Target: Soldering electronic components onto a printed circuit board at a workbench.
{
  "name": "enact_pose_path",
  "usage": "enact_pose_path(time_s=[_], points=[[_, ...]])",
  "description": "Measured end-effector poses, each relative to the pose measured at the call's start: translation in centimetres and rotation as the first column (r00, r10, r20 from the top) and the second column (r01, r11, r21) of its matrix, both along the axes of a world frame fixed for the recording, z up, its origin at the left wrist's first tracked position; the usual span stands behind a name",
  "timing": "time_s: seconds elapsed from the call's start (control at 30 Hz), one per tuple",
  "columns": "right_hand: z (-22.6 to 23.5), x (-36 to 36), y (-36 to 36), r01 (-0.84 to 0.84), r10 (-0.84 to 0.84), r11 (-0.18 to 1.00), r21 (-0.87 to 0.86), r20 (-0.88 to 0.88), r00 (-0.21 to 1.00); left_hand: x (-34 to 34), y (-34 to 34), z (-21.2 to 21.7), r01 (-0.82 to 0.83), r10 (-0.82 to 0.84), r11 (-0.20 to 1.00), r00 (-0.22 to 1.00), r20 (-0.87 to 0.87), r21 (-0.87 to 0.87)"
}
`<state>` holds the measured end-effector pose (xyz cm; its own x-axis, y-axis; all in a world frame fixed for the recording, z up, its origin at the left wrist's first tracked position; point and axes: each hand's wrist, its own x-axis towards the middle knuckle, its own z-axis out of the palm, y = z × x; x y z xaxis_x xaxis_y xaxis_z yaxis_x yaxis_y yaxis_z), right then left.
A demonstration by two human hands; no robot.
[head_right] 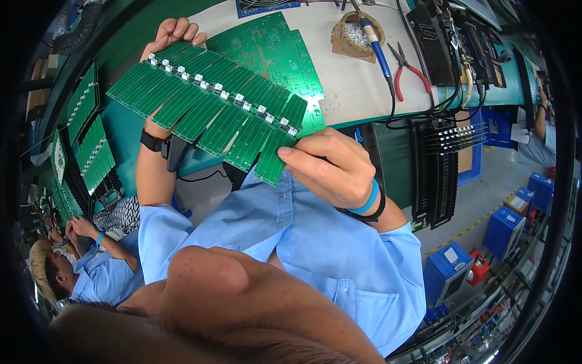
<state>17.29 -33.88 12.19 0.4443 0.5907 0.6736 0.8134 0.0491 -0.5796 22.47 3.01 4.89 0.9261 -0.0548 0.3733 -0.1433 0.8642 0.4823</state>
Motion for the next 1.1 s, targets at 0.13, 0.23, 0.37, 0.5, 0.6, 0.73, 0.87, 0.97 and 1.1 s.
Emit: enact_pose_path(time_s=[0.13,0.23,0.37,0.5,0.6,0.73,0.87,0.97,1.1], points=[[-0.2,0.1,0.0,0.026,-0.026,1.0,0.013,0.004,1.0,0.1,-0.2,-0.1,-0.017,0.017,1.0,1.0,0.024,0.02],[-0.1,-0.1,0.1,0.162,-0.164,0.985,0.053,0.04,0.986,0.1,-0.9,-0.1,-0.034,0.032,0.998,0.999,0.032,0.045],[0.1,0.1,-0.7,0.167,-0.166,0.985,-0.03,0.032,0.986,0.1,-1.7,-0.2,-0.061,0.058,0.995,0.998,0.032,0.079],[0.1,0.4,-0.8,0.208,-0.201,0.977,-0.045,0.136,0.97,-0.1,-2.1,0.1,-0.105,0.098,0.989,0.993,0.067,0.103],[0.2,0.4,-1.5,0.233,-0.215,0.967,-0.102,0.156,0.964,-0.8,-2.7,1.1,-0.198,0.189,0.972,0.978,0.085,0.129],[-0.6,0.2,-2.2,0.291,-0.268,0.944,-0.155,0.155,0.951,-1.6,-4.2,2.8,-0.275,0.265,0.954,0.96,0.091,0.122],[-2.1,0.1,-2.5,0.323,-0.308,0.927,-0.191,0.106,0.945,-2.3,-4.1,4.5,-0.239,0.229,0.96,0.97,0.079,0.146],[-2.8,-0.1,-2.5,0.327,-0.318,0.921,-0.209,0.077,0.945,-2.2,-3.6,4.6,-0.196,0.163,0.964,0.969,0.184,0.182],[-3.3,0.0,-2.4,0.327,-0.322,0.918,-0.222,0.062,0.945,-2.4,-3.5,4.6,-0.19,0.155,0.966,0.969,0.192,0.176]])
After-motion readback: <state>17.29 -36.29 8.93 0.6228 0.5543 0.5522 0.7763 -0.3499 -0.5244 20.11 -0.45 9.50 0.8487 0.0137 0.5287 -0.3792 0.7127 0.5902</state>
